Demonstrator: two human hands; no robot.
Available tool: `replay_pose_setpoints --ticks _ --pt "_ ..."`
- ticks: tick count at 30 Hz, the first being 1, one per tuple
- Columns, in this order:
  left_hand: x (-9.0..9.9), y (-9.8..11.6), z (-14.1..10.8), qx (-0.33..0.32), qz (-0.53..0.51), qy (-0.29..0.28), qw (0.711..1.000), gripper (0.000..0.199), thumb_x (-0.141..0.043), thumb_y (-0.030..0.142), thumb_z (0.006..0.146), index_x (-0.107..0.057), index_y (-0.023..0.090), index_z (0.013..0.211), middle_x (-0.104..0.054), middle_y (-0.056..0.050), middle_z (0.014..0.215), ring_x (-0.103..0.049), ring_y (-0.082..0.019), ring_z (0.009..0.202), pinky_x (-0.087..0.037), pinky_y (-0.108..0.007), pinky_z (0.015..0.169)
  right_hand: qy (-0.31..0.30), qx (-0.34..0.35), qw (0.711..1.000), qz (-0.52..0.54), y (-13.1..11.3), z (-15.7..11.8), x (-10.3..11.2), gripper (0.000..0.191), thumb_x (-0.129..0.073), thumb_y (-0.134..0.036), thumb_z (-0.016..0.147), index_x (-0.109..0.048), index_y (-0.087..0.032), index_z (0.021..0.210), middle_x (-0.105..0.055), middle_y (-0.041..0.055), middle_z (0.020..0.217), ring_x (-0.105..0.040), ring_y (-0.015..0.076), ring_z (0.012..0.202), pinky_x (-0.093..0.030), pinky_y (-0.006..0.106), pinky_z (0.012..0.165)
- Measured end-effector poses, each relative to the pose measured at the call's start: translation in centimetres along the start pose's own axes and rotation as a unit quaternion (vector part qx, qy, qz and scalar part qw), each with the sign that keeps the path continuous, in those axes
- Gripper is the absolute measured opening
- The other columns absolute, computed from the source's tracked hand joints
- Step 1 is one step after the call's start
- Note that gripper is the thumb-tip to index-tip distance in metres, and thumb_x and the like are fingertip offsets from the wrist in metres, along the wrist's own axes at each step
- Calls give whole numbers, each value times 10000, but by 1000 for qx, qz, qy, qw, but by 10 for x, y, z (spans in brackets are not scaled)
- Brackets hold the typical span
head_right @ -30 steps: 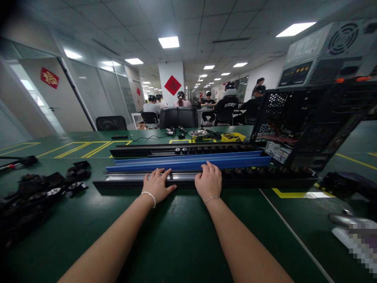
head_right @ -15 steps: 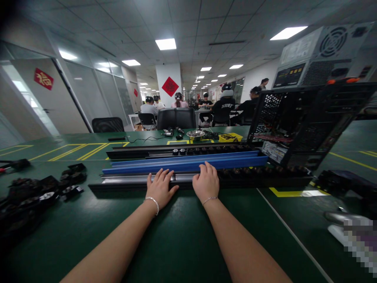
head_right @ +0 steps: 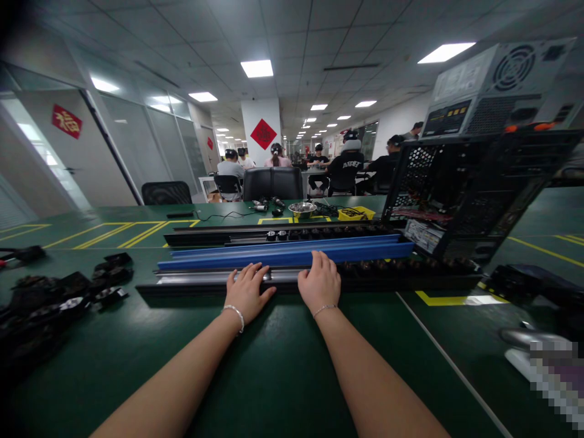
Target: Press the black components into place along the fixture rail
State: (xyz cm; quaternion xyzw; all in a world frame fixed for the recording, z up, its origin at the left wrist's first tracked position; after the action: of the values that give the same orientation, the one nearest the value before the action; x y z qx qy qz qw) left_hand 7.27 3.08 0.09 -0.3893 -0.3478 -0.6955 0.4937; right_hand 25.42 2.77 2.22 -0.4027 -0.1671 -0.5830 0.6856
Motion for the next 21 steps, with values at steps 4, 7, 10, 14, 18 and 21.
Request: replay_pose_setpoints --ticks 4,7,10,14,18,21 --pt "-1 0 0 2 0 -5 1000 512 -417 532 805 -455 293 1256 -458 -25 1347 -343 -222 1258 -197 -476 1042 -1 7 1000 7 -1 1 1 472 -449 -217 741 -466 -129 1204 -528 121 1224 -445 249 1111 -376 361 890" --pt "-1 0 0 4 3 -6 1000 513 -416 531 805 -451 300 1262 -449 -23 1354 -334 -225 1263 -196 -463 1043 -3 18 1000 14 -3 1 1 476 -449 -207 735 -464 -127 1204 -531 124 1216 -446 247 1106 -378 361 891" --pt "0 0 0 6 6 -10 1000 511 -415 530 805 -451 305 1262 -449 -20 1353 -333 -227 1265 -200 -459 1043 -5 25 999 19 -5 1 0 485 -446 -204 735 -454 -126 1213 -529 124 1216 -448 246 1103 -381 357 886" --pt "1 0 0 12 11 -20 1000 512 -420 530 802 -450 313 1264 -447 -16 1353 -328 -233 1270 -204 -452 1044 -3 42 999 25 -8 0 -1 493 -447 -198 733 -442 -132 1221 -530 122 1207 -450 237 1099 -378 346 880" --pt "1 0 0 10 10 -16 1000 512 -418 530 804 -450 308 1263 -450 -18 1351 -333 -231 1265 -209 -454 1040 3 36 999 8 -8 0 1 479 -449 -219 742 -442 -142 1215 -539 118 1184 -461 236 1076 -353 345 880" --pt "1 1 0 4 8 -10 1000 507 -424 525 803 -454 305 1258 -455 -19 1346 -342 -231 1260 -217 -455 1036 8 -6 999 -34 -2 0 6 461 -466 -272 746 -461 -151 1191 -559 128 1111 -485 251 1006 -345 359 834"
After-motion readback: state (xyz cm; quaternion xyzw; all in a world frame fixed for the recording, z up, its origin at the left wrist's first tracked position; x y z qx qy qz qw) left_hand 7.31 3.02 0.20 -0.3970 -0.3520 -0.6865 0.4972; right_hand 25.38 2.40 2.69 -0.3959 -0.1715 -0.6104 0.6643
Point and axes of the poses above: each hand's wrist, its own z-axis towards the middle knuckle, its own x-axis out of the back of the hand, y = z × x, the point moved 8 cm from there along z, towards the middle knuckle
